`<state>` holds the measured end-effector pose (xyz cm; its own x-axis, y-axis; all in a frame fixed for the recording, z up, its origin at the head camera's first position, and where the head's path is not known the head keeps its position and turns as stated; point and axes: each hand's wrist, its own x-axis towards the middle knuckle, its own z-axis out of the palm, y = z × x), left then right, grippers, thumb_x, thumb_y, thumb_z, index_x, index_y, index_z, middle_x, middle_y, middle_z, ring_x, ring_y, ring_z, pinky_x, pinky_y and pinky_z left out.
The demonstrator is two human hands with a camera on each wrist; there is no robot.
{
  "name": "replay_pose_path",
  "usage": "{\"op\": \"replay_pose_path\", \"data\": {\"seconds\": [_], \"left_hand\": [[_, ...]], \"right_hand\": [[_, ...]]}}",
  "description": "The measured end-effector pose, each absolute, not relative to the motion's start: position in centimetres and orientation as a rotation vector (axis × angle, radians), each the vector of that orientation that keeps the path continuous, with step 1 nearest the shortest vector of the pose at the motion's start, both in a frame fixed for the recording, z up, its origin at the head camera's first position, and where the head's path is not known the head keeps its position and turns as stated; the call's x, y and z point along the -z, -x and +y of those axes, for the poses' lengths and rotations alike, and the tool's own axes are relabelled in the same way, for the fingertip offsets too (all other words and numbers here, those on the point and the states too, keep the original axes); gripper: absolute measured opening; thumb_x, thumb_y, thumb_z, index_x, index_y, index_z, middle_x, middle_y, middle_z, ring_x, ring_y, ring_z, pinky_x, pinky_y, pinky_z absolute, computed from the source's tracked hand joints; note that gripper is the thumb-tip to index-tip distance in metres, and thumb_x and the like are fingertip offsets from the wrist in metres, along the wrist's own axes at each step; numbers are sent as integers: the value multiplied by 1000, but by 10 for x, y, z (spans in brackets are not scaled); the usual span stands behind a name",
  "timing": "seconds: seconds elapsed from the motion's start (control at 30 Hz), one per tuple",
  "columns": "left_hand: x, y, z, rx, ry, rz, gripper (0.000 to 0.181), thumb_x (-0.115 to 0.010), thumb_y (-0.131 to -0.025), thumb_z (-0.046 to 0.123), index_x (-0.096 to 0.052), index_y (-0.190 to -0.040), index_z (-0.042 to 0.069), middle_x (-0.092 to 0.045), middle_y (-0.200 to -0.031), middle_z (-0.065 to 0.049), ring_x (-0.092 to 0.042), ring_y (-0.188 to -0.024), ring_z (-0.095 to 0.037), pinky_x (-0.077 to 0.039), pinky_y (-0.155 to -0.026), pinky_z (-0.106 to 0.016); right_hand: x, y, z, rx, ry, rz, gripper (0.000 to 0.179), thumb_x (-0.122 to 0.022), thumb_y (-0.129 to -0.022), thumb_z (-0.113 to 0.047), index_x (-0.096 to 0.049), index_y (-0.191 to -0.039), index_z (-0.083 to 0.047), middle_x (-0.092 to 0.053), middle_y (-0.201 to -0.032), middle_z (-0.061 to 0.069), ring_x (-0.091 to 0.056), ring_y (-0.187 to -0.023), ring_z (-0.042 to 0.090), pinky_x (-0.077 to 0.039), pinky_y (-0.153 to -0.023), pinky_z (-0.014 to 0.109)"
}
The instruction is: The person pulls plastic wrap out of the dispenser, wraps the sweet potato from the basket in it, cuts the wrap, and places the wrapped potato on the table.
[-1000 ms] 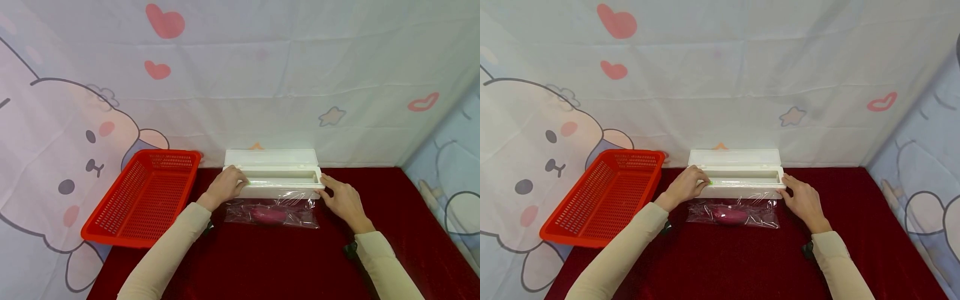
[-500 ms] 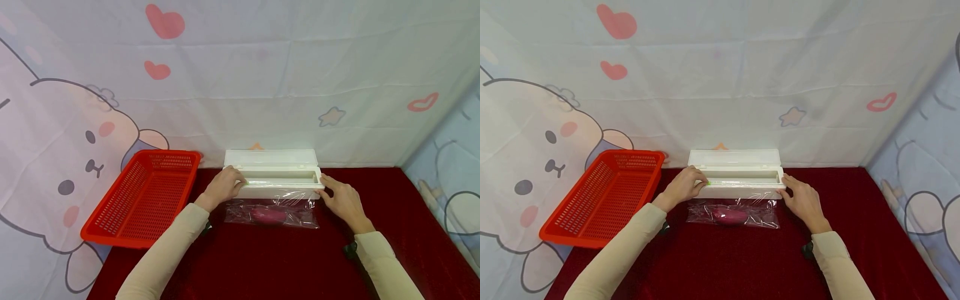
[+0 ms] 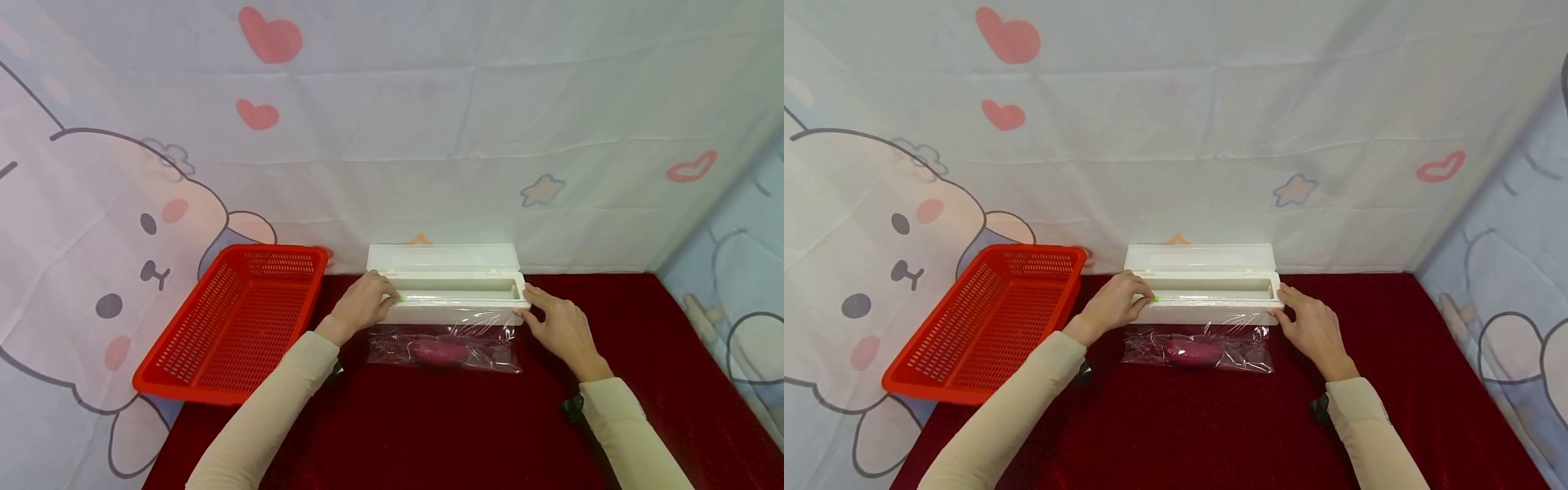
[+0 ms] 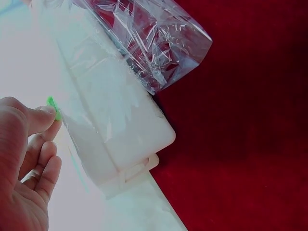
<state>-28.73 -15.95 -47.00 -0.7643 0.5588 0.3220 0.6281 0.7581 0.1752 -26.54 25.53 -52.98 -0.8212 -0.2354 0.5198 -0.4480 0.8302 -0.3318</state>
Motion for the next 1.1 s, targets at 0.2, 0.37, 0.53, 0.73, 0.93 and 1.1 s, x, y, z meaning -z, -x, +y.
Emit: {"op": "replay_pose_path", "data": {"seconds": [0.2,0.37,0.53,0.73,0.93,1.1], "left_hand": [[469,287,-164,385,931,-2700,11,-79,-94,8,-87,-100,12,-83,-104,-5,-71,-96,-27,-58,-91,-39],[468,287,-169,372,927,-2711,10,-78,-95,9,-87,-100,11,-83,-104,-6,-71,-98,-28,-57,-93,-40],[467,284,-180,356,901,-2690,10,-80,-93,8,-86,-100,10,-83,-102,-4,-73,-98,-28,-58,-93,-41],[466,282,-196,383,920,-2647,9,-81,-91,5,-86,-98,8,-82,-99,-7,-72,-96,-29,-58,-91,-41],[466,282,-210,394,910,-2672,11,-78,-92,3,-86,-98,7,-82,-99,-7,-73,-98,-29,-59,-94,-41],[466,281,-220,387,899,-2685,12,-77,-93,4,-86,-99,10,-82,-99,-6,-74,-99,-27,-59,-96,-41]], "right_hand": [[530,265,255,-608,-502,-2549,53,-87,-90,-23,-71,-137,-4,-69,-140,16,-51,-56,20,-48,-47,40],[529,265,254,-603,-509,-2551,53,-87,-90,-23,-71,-137,-3,-69,-140,17,-49,-56,19,-47,-47,38],[530,265,254,-600,-513,-2541,53,-87,-90,-23,-71,-137,-3,-69,-139,17,-42,-54,16,-41,-46,34],[530,266,253,-592,-518,-2532,54,-87,-89,-22,-70,-137,-2,-69,-140,18,-38,-53,15,-39,-46,32],[529,265,251,-599,-519,-2544,55,-87,-90,-23,-70,-138,-2,-68,-141,18,-42,-54,15,-40,-46,32],[529,265,251,-603,-502,-2555,55,-86,-91,-25,-69,-139,-4,-68,-142,17,-50,-57,19,-42,-48,33]]}}
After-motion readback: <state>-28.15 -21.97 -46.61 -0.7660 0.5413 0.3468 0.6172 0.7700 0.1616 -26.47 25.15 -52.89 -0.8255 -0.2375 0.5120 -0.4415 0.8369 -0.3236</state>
